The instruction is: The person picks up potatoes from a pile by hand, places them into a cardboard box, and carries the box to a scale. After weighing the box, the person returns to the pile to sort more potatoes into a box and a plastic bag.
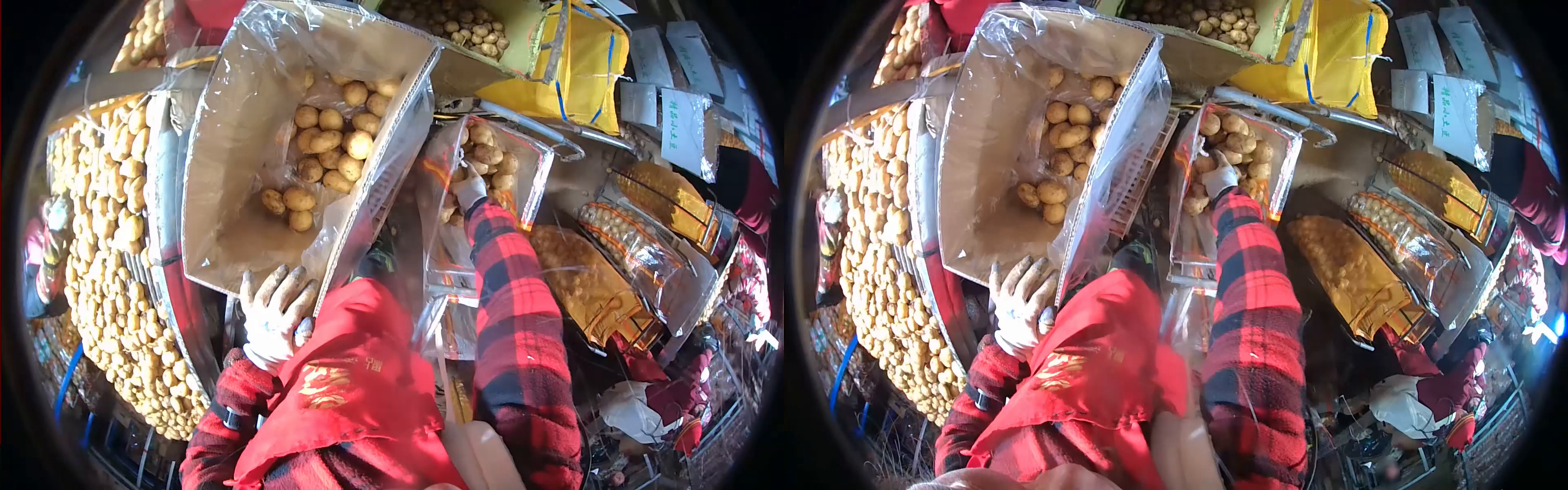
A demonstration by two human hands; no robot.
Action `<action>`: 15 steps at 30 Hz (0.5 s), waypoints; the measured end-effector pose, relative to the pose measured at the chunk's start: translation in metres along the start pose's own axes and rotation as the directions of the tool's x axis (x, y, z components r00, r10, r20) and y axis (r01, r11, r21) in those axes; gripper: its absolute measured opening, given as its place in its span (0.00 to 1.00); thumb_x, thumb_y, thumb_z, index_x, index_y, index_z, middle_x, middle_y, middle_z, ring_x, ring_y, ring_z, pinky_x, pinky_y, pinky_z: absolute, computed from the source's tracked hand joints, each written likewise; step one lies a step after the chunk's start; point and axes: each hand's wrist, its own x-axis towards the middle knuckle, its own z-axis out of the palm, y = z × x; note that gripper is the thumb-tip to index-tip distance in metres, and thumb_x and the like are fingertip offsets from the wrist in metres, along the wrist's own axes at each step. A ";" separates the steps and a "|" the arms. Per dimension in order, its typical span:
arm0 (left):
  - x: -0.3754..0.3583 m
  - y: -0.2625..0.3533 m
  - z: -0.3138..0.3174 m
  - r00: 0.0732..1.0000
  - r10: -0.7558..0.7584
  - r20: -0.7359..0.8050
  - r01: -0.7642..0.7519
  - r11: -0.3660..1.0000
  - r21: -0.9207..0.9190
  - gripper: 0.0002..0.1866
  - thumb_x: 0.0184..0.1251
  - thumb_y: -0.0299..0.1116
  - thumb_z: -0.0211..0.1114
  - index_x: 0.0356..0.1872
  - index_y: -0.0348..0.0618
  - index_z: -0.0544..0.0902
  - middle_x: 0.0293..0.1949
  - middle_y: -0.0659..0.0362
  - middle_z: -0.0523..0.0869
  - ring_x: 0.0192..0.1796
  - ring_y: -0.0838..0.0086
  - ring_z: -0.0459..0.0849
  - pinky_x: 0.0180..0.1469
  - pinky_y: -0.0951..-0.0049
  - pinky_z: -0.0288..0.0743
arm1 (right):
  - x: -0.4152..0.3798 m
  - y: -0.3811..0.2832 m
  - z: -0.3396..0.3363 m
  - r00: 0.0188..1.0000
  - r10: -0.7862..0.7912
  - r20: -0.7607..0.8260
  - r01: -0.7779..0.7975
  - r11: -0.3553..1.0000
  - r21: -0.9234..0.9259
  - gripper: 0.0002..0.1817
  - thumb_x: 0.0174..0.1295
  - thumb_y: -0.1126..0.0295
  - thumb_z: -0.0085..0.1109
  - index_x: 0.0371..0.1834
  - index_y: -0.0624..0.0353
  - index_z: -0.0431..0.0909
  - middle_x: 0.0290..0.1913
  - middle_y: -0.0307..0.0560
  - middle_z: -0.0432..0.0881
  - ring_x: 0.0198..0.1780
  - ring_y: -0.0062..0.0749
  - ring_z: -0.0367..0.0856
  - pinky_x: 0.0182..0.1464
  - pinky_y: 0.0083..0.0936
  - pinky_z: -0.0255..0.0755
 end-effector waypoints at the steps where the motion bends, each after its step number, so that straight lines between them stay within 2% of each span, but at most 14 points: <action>1: -0.002 0.002 -0.002 1.000 0.003 0.012 -0.002 1.000 -0.016 0.26 0.68 0.50 0.54 0.62 0.53 0.84 0.67 0.56 0.81 0.70 0.53 0.76 0.76 0.28 0.49 | -0.016 -0.021 -0.014 0.989 0.117 0.090 -0.127 0.986 0.110 0.45 0.52 0.77 0.69 0.79 0.46 0.67 0.53 0.56 0.86 0.53 0.48 0.87 0.48 0.37 0.84; 2: -0.001 0.002 -0.003 1.000 0.015 -0.007 -0.015 1.000 -0.026 0.26 0.66 0.48 0.56 0.62 0.53 0.84 0.66 0.55 0.82 0.69 0.52 0.76 0.75 0.27 0.49 | -0.034 -0.045 -0.029 0.956 0.232 0.177 -0.266 0.944 0.196 0.45 0.52 0.80 0.68 0.79 0.47 0.68 0.54 0.51 0.87 0.53 0.40 0.86 0.43 0.34 0.85; 3: -0.001 0.001 -0.005 1.000 0.013 -0.011 -0.013 0.999 -0.033 0.26 0.64 0.48 0.58 0.62 0.53 0.84 0.66 0.56 0.82 0.70 0.54 0.76 0.76 0.28 0.48 | -0.046 -0.068 -0.047 0.921 0.279 0.271 -0.344 0.910 0.233 0.44 0.55 0.79 0.67 0.79 0.47 0.67 0.60 0.44 0.82 0.47 0.30 0.86 0.32 0.28 0.83; 4: -0.002 0.000 -0.006 1.000 0.012 -0.012 -0.013 0.999 -0.043 0.27 0.63 0.47 0.60 0.63 0.54 0.83 0.67 0.56 0.81 0.70 0.55 0.76 0.77 0.29 0.47 | -0.070 -0.084 -0.067 0.929 0.152 0.336 -0.303 0.835 0.460 0.44 0.57 0.79 0.68 0.80 0.44 0.66 0.61 0.43 0.82 0.44 0.28 0.86 0.31 0.27 0.83; 5: -0.003 0.000 -0.005 1.000 0.014 -0.016 -0.015 0.998 -0.056 0.27 0.62 0.47 0.62 0.63 0.54 0.83 0.67 0.57 0.81 0.71 0.56 0.75 0.77 0.30 0.46 | -0.096 -0.099 -0.086 0.932 0.011 0.363 -0.265 0.705 0.657 0.45 0.58 0.79 0.69 0.80 0.41 0.65 0.62 0.42 0.82 0.41 0.27 0.85 0.30 0.25 0.82; 7: -0.005 0.002 -0.005 0.999 0.012 -0.050 -0.016 0.997 -0.079 0.27 0.63 0.46 0.62 0.63 0.52 0.83 0.67 0.55 0.81 0.71 0.55 0.75 0.78 0.31 0.45 | -0.131 -0.117 -0.109 0.941 -0.028 0.337 -0.251 0.609 0.752 0.45 0.59 0.76 0.72 0.81 0.39 0.62 0.59 0.43 0.85 0.44 0.30 0.88 0.29 0.23 0.82; 8: -0.006 0.001 -0.004 0.996 0.002 -0.090 -0.014 0.992 -0.129 0.27 0.64 0.47 0.62 0.64 0.50 0.82 0.67 0.54 0.81 0.71 0.54 0.75 0.78 0.31 0.44 | -0.152 -0.125 -0.120 0.930 -0.102 0.353 -0.251 0.527 0.812 0.44 0.60 0.74 0.74 0.79 0.39 0.64 0.58 0.45 0.87 0.51 0.34 0.89 0.31 0.22 0.83; 9: -0.007 0.002 -0.005 0.992 -0.010 -0.126 -0.013 0.984 -0.176 0.28 0.65 0.47 0.62 0.65 0.49 0.82 0.67 0.53 0.81 0.71 0.54 0.75 0.78 0.31 0.44 | -0.169 -0.130 -0.128 0.916 -0.152 0.371 -0.263 0.473 0.841 0.43 0.60 0.73 0.75 0.78 0.40 0.66 0.60 0.46 0.86 0.56 0.38 0.88 0.36 0.25 0.86; 10: -0.002 0.006 -0.017 0.989 -0.014 -0.149 -0.017 0.978 -0.208 0.28 0.68 0.46 0.62 0.67 0.46 0.80 0.67 0.48 0.80 0.71 0.50 0.75 0.78 0.37 0.51 | -0.187 -0.138 -0.132 0.907 -0.217 0.362 -0.253 0.407 0.878 0.41 0.60 0.74 0.75 0.77 0.44 0.66 0.61 0.49 0.85 0.57 0.41 0.87 0.41 0.30 0.88; 11: 0.002 0.013 -0.022 0.981 -0.037 -0.191 -0.037 0.927 -0.373 0.28 0.69 0.45 0.61 0.67 0.45 0.80 0.67 0.47 0.80 0.71 0.50 0.75 0.78 0.41 0.55 | -0.204 -0.146 -0.130 0.893 -0.283 0.350 -0.249 0.336 0.908 0.39 0.61 0.74 0.74 0.76 0.48 0.67 0.62 0.53 0.84 0.58 0.44 0.87 0.46 0.36 0.90; 12: 0.007 0.021 -0.026 0.972 -0.066 -0.224 -0.063 0.850 -0.524 0.27 0.70 0.44 0.61 0.68 0.45 0.80 0.67 0.46 0.81 0.71 0.50 0.75 0.77 0.44 0.58 | -0.217 -0.153 -0.124 0.893 -0.341 0.293 -0.194 0.294 0.936 0.40 0.61 0.74 0.74 0.76 0.48 0.67 0.62 0.56 0.83 0.59 0.47 0.86 0.53 0.42 0.89; 13: 0.009 0.025 -0.031 0.963 -0.099 -0.250 -0.094 0.748 -0.657 0.26 0.72 0.43 0.60 0.68 0.44 0.80 0.66 0.45 0.81 0.71 0.49 0.74 0.77 0.47 0.61 | -0.238 -0.177 -0.123 0.835 -0.396 0.381 -0.322 0.210 0.923 0.42 0.59 0.74 0.75 0.77 0.47 0.66 0.62 0.56 0.83 0.60 0.48 0.86 0.57 0.47 0.86; 14: 0.011 0.025 -0.023 0.973 -0.074 -0.217 -0.130 0.600 -0.790 0.30 0.77 0.44 0.58 0.76 0.45 0.71 0.73 0.46 0.74 0.73 0.53 0.73 0.73 0.55 0.68 | -0.254 -0.188 -0.114 0.846 -0.393 0.361 -0.284 0.241 0.928 0.41 0.57 0.73 0.77 0.75 0.46 0.68 0.60 0.54 0.84 0.58 0.46 0.86 0.57 0.45 0.86; 15: 0.017 0.027 -0.027 0.987 -0.150 -0.055 -0.016 0.250 -0.968 0.33 0.77 0.44 0.60 0.78 0.45 0.66 0.74 0.47 0.72 0.72 0.54 0.74 0.72 0.55 0.70 | -0.267 -0.199 -0.100 0.856 -0.391 0.339 -0.246 0.269 0.931 0.41 0.55 0.72 0.78 0.74 0.46 0.69 0.58 0.52 0.85 0.57 0.45 0.87 0.57 0.43 0.86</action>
